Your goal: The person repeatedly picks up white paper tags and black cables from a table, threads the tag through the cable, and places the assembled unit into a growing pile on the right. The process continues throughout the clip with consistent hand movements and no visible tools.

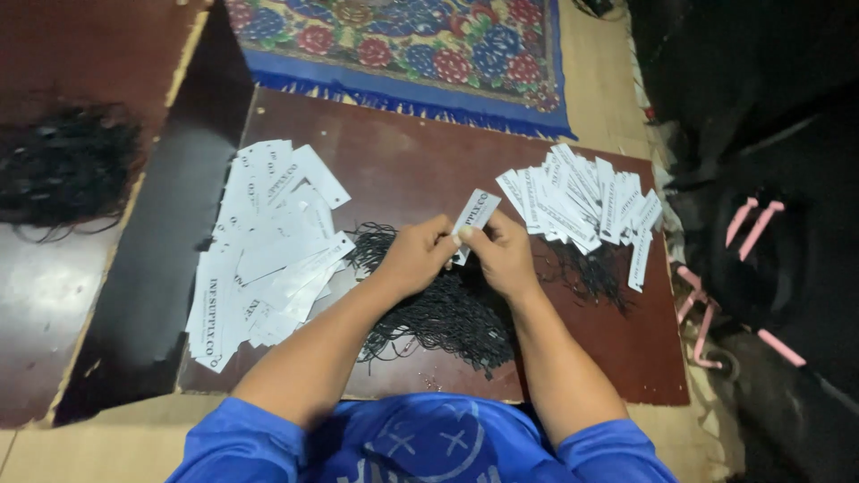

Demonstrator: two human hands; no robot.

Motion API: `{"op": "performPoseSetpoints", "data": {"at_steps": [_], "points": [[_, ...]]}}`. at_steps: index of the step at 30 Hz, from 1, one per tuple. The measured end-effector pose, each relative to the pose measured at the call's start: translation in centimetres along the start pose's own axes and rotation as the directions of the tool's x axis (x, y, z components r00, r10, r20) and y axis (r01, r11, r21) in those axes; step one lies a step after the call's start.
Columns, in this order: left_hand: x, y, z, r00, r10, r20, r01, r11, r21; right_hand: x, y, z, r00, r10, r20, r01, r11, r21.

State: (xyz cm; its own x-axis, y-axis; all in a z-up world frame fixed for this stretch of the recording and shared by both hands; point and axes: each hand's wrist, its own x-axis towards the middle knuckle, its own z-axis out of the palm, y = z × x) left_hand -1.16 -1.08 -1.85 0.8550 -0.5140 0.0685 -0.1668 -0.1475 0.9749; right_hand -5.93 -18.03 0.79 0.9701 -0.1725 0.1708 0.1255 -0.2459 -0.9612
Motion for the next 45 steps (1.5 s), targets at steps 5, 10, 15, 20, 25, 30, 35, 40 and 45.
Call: {"op": "performPoseSetpoints", "data": {"at_steps": [5,10,15,20,25,30,35,40,45], "points": [[-0.3,0.9,-0.2,0.997,-0.053,0.061,0.049,0.997,0.055,0.6,-0.8,-0.8,0.962,0.139,-0.233,-0.125,0.989,0.072],[-0.6,1.6,-0.1,0.987,-0.079,0.139,0.057,0.986,0.156,-0.2,2.5,-3.4,0.884,0.138,-0.447,-0.086,0.987,0.136],[-1.5,2.4,0.7,0.987,0.052,0.155,-0.090,0.964,0.249,-5.6,0.6,-6.1,0.836,0.168,-0.522,-0.058,0.974,0.220],[-2.7,3.4,2.5,0.972,0.101,0.211,-0.160,0.946,0.281,-9.4,-0.5,-9.1,0.785,0.116,-0.609,-0.047,0.991,0.129],[-3.0,4.2,2.7,0.962,0.178,0.206,-0.224,0.947,0.228,-9.9,4.2,-15.4,0.667,0.013,-0.745,-0.136,0.985,-0.104],[-2.9,3.4,2.5,0.968,0.213,0.129,-0.230,0.964,0.132,-9.3,7.4,-20.0,0.563,0.008,-0.826,-0.438,0.851,-0.290],[-2.2,2.8,1.7,0.955,0.296,0.010,-0.293,0.942,0.165,-9.4,6.4,-18.6,0.569,-0.034,-0.822,-0.416,0.850,-0.323],[-1.8,2.7,1.1,0.949,0.308,-0.066,-0.294,0.940,0.173,-10.0,8.7,-19.3,0.625,-0.174,-0.761,-0.397,0.768,-0.502],[-1.5,2.6,0.6,0.922,0.357,-0.150,-0.324,0.923,0.208,-10.0,8.8,-19.4,0.672,-0.441,-0.595,-0.232,0.637,-0.735]]}}
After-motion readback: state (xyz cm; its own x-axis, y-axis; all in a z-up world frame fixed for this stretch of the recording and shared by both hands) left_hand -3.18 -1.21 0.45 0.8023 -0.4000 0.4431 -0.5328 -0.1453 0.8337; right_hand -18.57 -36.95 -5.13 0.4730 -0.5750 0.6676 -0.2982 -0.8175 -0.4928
